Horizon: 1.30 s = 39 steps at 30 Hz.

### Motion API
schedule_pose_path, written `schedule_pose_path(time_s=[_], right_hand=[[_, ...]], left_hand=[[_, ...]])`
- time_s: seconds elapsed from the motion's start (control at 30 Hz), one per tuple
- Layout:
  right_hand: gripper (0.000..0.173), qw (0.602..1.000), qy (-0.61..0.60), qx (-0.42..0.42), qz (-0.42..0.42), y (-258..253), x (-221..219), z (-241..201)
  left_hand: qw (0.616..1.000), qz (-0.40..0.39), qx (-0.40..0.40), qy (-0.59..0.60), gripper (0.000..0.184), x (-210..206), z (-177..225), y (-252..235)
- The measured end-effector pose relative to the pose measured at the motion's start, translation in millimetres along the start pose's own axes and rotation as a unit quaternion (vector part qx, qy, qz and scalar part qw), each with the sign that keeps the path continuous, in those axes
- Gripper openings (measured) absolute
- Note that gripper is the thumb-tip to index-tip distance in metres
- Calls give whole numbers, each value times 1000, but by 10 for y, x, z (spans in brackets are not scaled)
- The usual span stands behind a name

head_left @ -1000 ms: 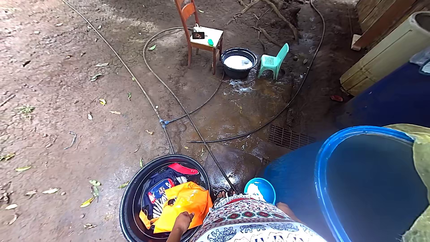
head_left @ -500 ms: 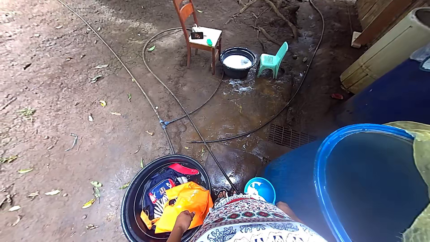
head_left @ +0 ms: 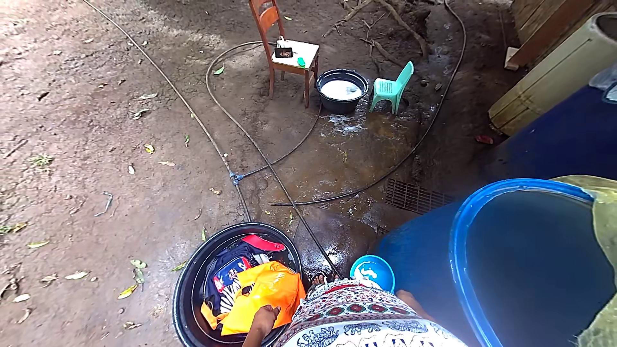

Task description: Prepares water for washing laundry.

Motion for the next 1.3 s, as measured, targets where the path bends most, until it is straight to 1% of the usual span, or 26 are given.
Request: schedule_pose_path(time_s=[0.03, 0.07, 0.1, 0.13, 0.33, 0.57, 0.63, 0.7, 0.77, 1.07, 1.3], right_hand=[[48, 991, 28, 60, 113, -512, -156, 307], [49, 996, 21, 28, 86, -926, -302, 532], [49, 998, 5, -21, 55, -1198, -399, 663], [48, 998, -8, -48, 43, -1310, -438, 709], [51, 997, -15, -53, 44, -1200, -396, 624], [50, 998, -11, -51, 42, -1269, -423, 662], [49, 998, -13, -54, 43, -1224, -411, 630], [47, 997, -17, -59, 46, -1189, -399, 606], [47, 997, -15, -59, 43, -1172, -401, 594], [48, 997, -4, -58, 42, -1181, -410, 617], [48, 998, -4, -42, 42, -1217, -417, 642]], left_hand=[[1000, -1, 2, -2, 43, -11, -3, -8], [1000, -1, 3, -3, 43, -22, -4, -15], [1000, -3, 2, -4, 43, -33, -3, -18], [1000, -3, 0, -1, 43, -41, -1, -18], [1000, 1, -7, -1, 42, -49, 3, -41], [1000, 3, -11, -2, 43, -36, -5, -85], [1000, 5, -10, -2, 42, -9, 25, -23], [1000, 4, -5, -5, 40, 70, 131, 201], [1000, 1, -4, -10, 39, 106, 190, 322], [1000, -1, -4, -3, 39, 49, 134, 244], [1000, -3, 1, -11, 41, 18, 103, 251]])
Point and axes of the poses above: each hand's wrist, its own y-axis away from the middle knuckle, its own x-axis out of the back of the hand, z = x × y, the point moved 5 cm from there along -y, towards the middle knuckle, and after that the axes turned 9 degrees about x, right-handed, at the moved point
